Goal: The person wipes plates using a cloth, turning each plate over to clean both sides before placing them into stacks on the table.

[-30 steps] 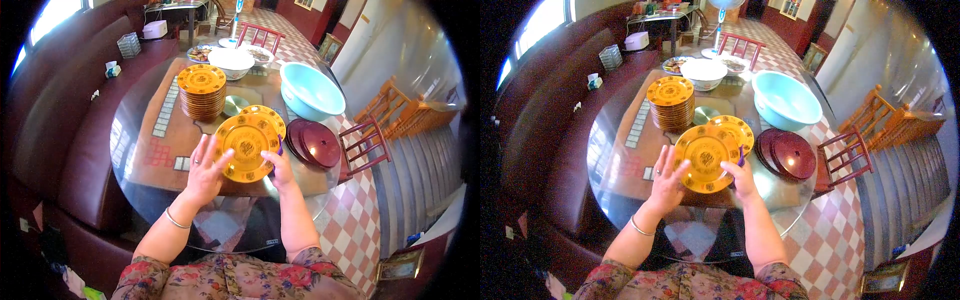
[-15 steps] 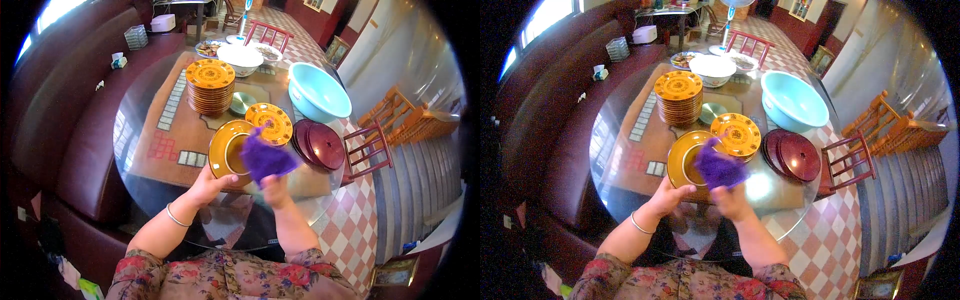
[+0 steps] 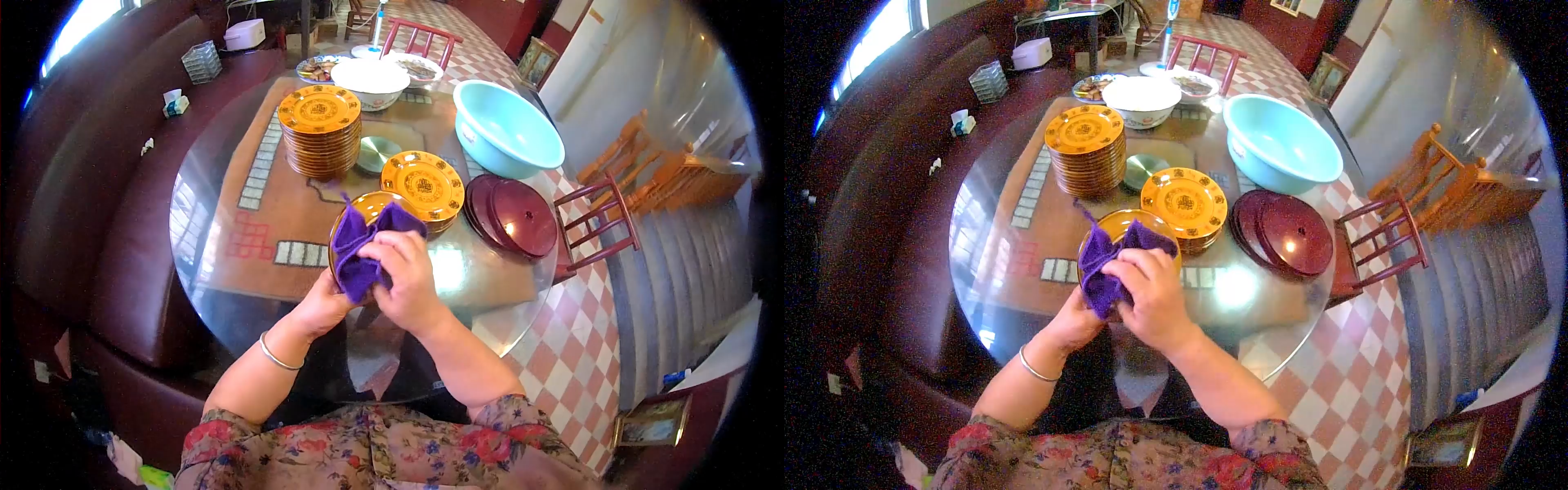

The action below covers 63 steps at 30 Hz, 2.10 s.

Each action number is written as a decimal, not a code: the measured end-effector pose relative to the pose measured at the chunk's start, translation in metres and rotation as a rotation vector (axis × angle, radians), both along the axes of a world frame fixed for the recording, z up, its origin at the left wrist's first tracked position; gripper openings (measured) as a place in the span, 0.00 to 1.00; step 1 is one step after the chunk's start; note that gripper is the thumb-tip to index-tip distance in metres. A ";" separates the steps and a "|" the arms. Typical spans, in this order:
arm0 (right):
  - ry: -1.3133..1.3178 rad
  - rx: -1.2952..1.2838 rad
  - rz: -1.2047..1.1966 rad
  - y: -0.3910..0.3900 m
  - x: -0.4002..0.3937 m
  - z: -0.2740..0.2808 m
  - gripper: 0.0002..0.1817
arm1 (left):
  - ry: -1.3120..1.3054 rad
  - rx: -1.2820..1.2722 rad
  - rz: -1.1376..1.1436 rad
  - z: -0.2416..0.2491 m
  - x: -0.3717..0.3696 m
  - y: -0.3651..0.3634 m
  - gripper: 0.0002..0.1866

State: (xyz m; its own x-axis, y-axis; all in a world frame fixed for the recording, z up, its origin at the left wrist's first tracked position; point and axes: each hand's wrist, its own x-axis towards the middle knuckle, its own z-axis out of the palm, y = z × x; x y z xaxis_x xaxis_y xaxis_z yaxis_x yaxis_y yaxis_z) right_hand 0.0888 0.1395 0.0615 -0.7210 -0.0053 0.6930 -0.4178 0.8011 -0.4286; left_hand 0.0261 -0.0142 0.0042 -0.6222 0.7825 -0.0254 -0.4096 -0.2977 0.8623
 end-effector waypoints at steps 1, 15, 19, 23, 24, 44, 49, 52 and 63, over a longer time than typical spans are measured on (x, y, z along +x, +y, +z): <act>0.023 0.020 -0.043 0.002 -0.003 0.001 0.26 | 0.002 0.022 -0.035 0.001 0.001 -0.001 0.29; 0.135 0.023 -0.238 0.017 -0.008 0.013 0.20 | 0.356 -0.080 -0.226 0.001 0.004 0.001 0.21; 0.063 -0.355 -0.228 0.052 -0.012 -0.009 0.19 | 0.095 0.071 -0.093 0.006 0.006 0.004 0.24; 0.053 -0.036 0.003 0.002 -0.003 -0.005 0.22 | -0.307 0.218 0.134 0.005 -0.006 0.001 0.30; 0.007 0.011 0.088 -0.016 0.002 -0.003 0.23 | -0.375 0.249 0.117 0.003 -0.011 -0.006 0.36; 0.042 -0.051 -0.211 0.024 -0.017 -0.008 0.27 | -0.098 0.083 0.031 -0.004 -0.002 0.002 0.37; 0.082 0.068 0.003 0.004 -0.010 -0.007 0.27 | -0.234 0.005 0.065 0.006 0.009 0.013 0.39; 0.024 0.193 0.053 -0.022 -0.003 0.002 0.27 | -0.411 0.113 0.186 0.017 0.001 0.000 0.38; 0.108 -0.289 -0.146 0.047 -0.024 -0.026 0.17 | -0.236 0.054 0.160 0.021 -0.001 0.003 0.36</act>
